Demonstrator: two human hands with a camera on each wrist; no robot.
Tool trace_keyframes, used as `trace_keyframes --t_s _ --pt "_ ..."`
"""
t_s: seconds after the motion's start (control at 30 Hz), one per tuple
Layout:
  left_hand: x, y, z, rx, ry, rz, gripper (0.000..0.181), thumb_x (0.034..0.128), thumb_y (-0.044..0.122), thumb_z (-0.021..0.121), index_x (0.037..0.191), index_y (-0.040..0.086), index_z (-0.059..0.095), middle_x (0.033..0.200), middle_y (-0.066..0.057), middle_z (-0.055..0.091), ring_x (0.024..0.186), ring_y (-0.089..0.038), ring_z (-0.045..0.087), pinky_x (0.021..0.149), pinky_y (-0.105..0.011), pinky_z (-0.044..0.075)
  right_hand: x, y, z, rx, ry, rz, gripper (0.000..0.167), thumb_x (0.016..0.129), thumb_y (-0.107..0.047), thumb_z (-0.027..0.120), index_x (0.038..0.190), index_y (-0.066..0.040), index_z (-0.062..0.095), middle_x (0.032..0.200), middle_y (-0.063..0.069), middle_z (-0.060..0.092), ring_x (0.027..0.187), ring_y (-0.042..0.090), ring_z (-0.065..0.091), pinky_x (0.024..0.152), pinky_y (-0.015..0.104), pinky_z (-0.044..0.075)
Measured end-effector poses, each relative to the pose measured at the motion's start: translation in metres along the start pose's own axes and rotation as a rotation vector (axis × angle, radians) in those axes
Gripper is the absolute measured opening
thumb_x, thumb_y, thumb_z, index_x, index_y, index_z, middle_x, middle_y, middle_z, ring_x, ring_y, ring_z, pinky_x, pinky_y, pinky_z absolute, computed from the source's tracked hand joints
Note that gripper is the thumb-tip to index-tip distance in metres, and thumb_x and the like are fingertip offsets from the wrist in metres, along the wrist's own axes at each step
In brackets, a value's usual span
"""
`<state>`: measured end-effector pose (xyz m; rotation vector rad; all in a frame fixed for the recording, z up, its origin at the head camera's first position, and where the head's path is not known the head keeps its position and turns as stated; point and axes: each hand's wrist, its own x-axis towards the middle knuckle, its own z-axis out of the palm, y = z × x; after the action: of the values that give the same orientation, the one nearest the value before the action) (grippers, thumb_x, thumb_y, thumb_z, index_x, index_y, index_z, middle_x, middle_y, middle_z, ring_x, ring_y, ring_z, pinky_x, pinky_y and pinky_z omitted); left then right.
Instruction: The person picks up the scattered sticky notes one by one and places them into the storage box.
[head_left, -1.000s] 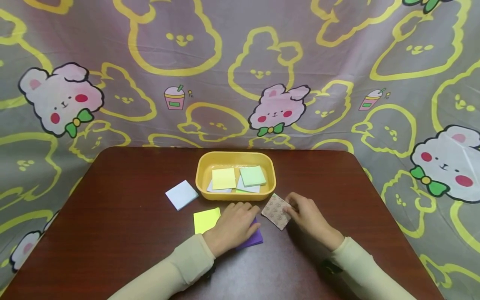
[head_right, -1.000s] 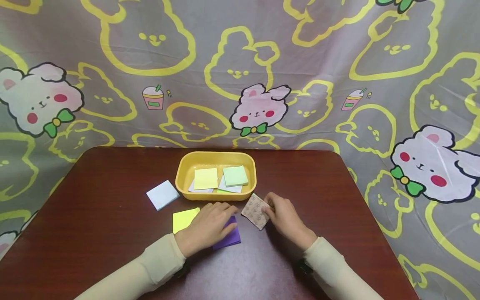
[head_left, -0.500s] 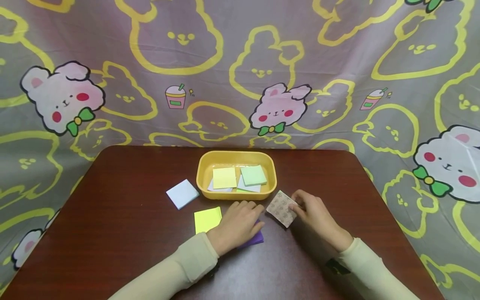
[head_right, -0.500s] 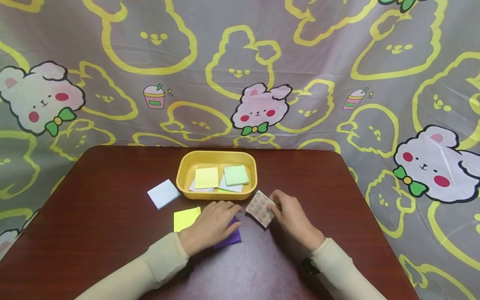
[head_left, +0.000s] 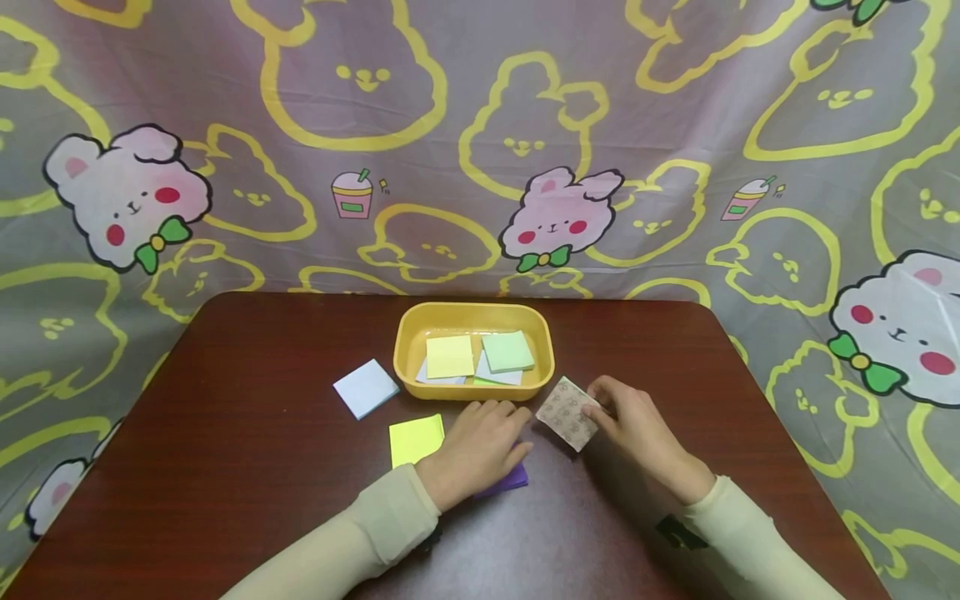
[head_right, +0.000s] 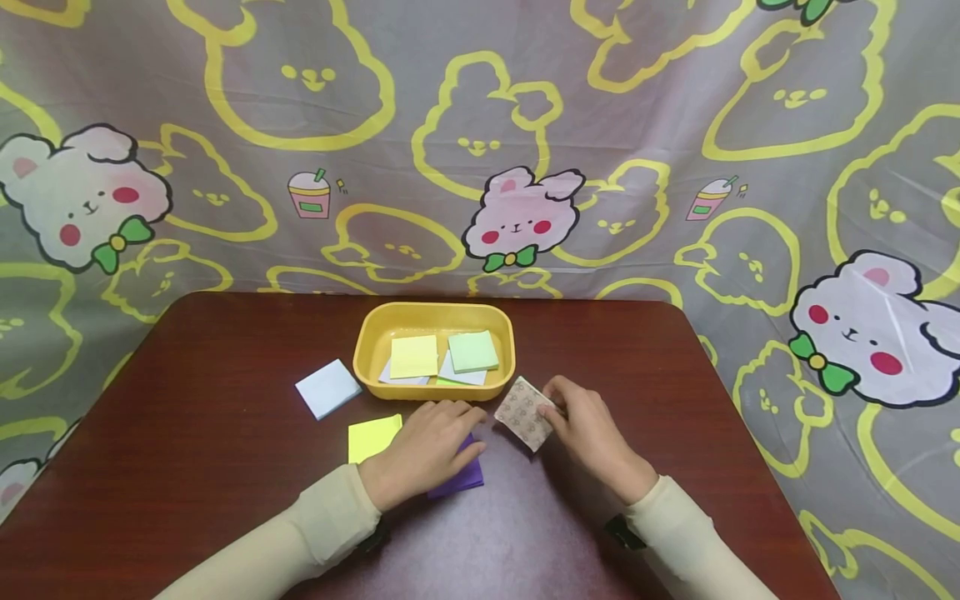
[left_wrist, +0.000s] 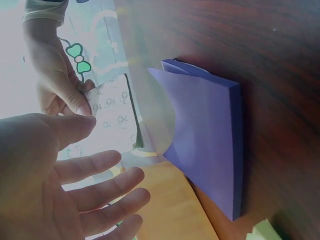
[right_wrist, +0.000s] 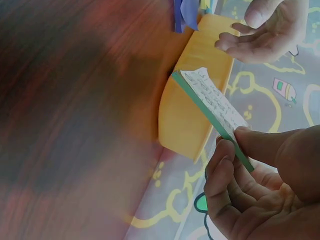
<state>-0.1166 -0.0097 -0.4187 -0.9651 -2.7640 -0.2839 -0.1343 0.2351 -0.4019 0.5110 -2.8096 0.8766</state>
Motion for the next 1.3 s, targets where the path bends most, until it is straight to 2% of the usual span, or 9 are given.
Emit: trace_keyframes --t_s 0.43,0.97,1.3 --pt "0.003 0.0 -0.004 -0.003 0.008 0.009 0.028 0.0953 0.04 0.068 0.11 0.015 0.068 0.094 0.001 0.069 0.087 -0.018 0.066 0.072 -0.032 0.05 0.004 -0.006 -0.009 -0.009 0.022 -0.014 0.014 0.086 -0.004 0.077 0.09 -0.008 0.063 0.068 -0.004 0.06 0.06 0.002 0.045 0.057 0.022 0.039" --pt "0.003 -0.001 -0.006 0.0 -0.008 0.004 0.03 0.0959 0.041 0.067 0.112 0.015 0.067 0.099 0.0 0.07 0.091 -0.018 0.067 0.075 -0.033 0.051 0.012 -0.014 -0.011 0.016 0.02 -0.013 0.013 0.088 -0.004 0.075 0.092 -0.007 0.064 0.071 -0.002 0.062 0.061 0.004 0.047 0.056 0.022 0.04" --pt "0.005 -0.004 -0.011 0.021 0.036 0.016 0.029 0.0948 0.04 0.068 0.11 0.015 0.067 0.1 -0.001 0.071 0.097 -0.02 0.068 0.078 -0.036 0.052 0.017 -0.019 -0.013 0.024 0.023 -0.015 0.012 0.089 -0.004 0.075 0.093 -0.006 0.063 0.072 0.0 0.064 0.062 0.006 0.049 0.057 0.022 0.041"
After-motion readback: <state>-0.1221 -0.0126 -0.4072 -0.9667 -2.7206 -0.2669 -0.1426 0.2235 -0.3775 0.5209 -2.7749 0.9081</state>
